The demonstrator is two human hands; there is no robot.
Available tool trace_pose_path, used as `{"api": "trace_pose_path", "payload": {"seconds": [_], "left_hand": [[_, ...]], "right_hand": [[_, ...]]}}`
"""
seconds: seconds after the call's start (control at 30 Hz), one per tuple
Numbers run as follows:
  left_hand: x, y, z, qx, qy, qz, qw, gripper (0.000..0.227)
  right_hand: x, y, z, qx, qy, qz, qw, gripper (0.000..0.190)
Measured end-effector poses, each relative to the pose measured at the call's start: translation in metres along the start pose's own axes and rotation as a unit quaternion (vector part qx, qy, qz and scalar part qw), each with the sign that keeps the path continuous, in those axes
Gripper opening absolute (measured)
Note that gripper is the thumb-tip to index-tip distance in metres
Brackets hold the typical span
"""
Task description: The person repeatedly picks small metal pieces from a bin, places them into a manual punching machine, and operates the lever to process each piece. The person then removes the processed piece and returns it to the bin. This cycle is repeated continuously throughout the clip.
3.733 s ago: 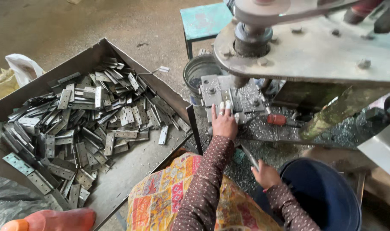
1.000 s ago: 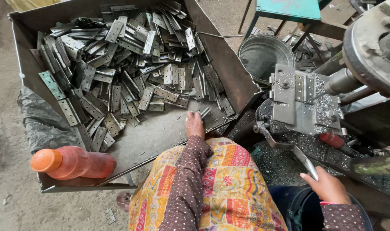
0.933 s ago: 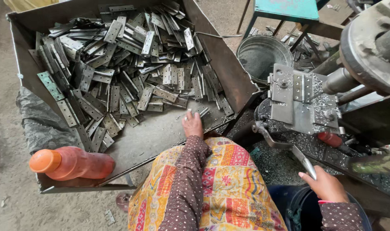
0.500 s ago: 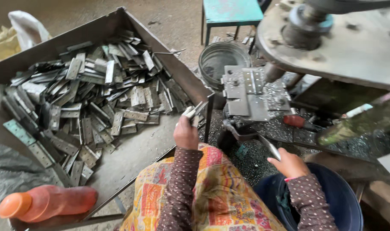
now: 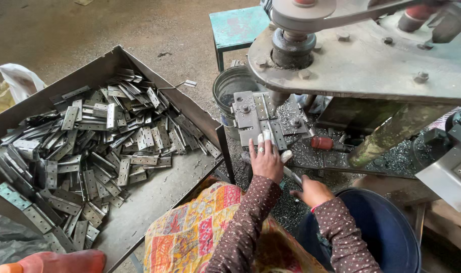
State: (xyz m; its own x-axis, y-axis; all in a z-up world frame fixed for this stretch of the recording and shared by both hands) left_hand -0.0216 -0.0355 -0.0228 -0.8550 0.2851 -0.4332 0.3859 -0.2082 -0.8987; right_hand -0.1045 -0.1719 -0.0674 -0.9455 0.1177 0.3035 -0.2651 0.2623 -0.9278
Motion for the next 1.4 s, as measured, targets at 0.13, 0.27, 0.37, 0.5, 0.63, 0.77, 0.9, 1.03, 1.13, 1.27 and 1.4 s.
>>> {"api": "trace_pose_path", "payload": {"seconds": [0.13, 0.27, 0.37, 0.5, 0.63, 0.77, 0.9, 1.03, 1.13, 1.27, 1.4], "left_hand": [[-0.022, 0.008, -0.011, -0.003, 0.004, 0.039, 0.999, 0.034], [-0.036, 0.024, -0.022, 0.012, -0.021, -0.02, 1.0, 0.029], [-0.041, 0.021, -0.021, 0.003, -0.015, 0.004, 1.0, 0.031], [-0.041, 0.017, -0.021, 0.005, -0.017, -0.007, 1.0, 0.033], [-0.035, 0.009, -0.022, 0.008, -0.012, -0.025, 1.0, 0.032], [-0.048, -0.009, -0.022, 0.001, -0.011, 0.004, 1.0, 0.034], [-0.056, 0.008, -0.024, 0.008, -0.029, -0.113, 0.993, 0.027], [-0.069, 0.013, -0.03, 0.004, -0.03, -0.117, 0.993, 0.026], [-0.07, 0.011, -0.031, 0.023, -0.032, -0.063, 0.997, 0.028], [-0.045, 0.02, -0.028, 0.017, -0.008, -0.09, 0.996, 0.025], [-0.069, 0.015, -0.035, 0.004, -0.02, -0.066, 0.998, 0.026]], "right_hand": [[-0.006, -0.008, -0.005, 0.023, 0.006, -0.019, 1.0, 0.06], [-0.01, 0.004, 0.003, 0.007, 0.003, -0.004, 1.0, 0.053], [-0.013, 0.034, 0.021, -0.026, -0.003, 0.028, 0.999, 0.05], [-0.003, 0.084, 0.039, -0.074, -0.047, 0.15, 0.985, 0.052], [-0.007, 0.116, 0.054, -0.082, -0.006, 0.112, 0.99, 0.045], [-0.024, 0.089, 0.047, -0.083, 0.008, 0.033, 0.996, 0.049], [-0.028, 0.054, 0.04, -0.012, -0.018, 0.055, 0.998, 0.053], [-0.018, 0.089, 0.051, -0.137, 0.046, 0.02, 0.989, 0.043], [-0.016, 0.105, 0.057, -0.065, -0.01, 0.152, 0.986, 0.058], [-0.016, 0.125, 0.065, -0.1, -0.035, 0.122, 0.987, 0.05], [-0.041, 0.075, 0.054, -0.038, -0.025, 0.063, 0.997, 0.057]]}}
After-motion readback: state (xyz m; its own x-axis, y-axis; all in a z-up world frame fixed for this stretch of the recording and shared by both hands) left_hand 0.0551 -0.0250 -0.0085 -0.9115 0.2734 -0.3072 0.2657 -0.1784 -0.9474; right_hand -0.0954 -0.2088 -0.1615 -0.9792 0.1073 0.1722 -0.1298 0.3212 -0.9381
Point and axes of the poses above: each hand's wrist, its own x-axis away from the middle knuckle, its own y-axis out of the palm, z = x × y, the point moved 8 cm from there along -x, towards the middle knuckle, and after that the axes turned 9 degrees about z, right-handed, at the moved point
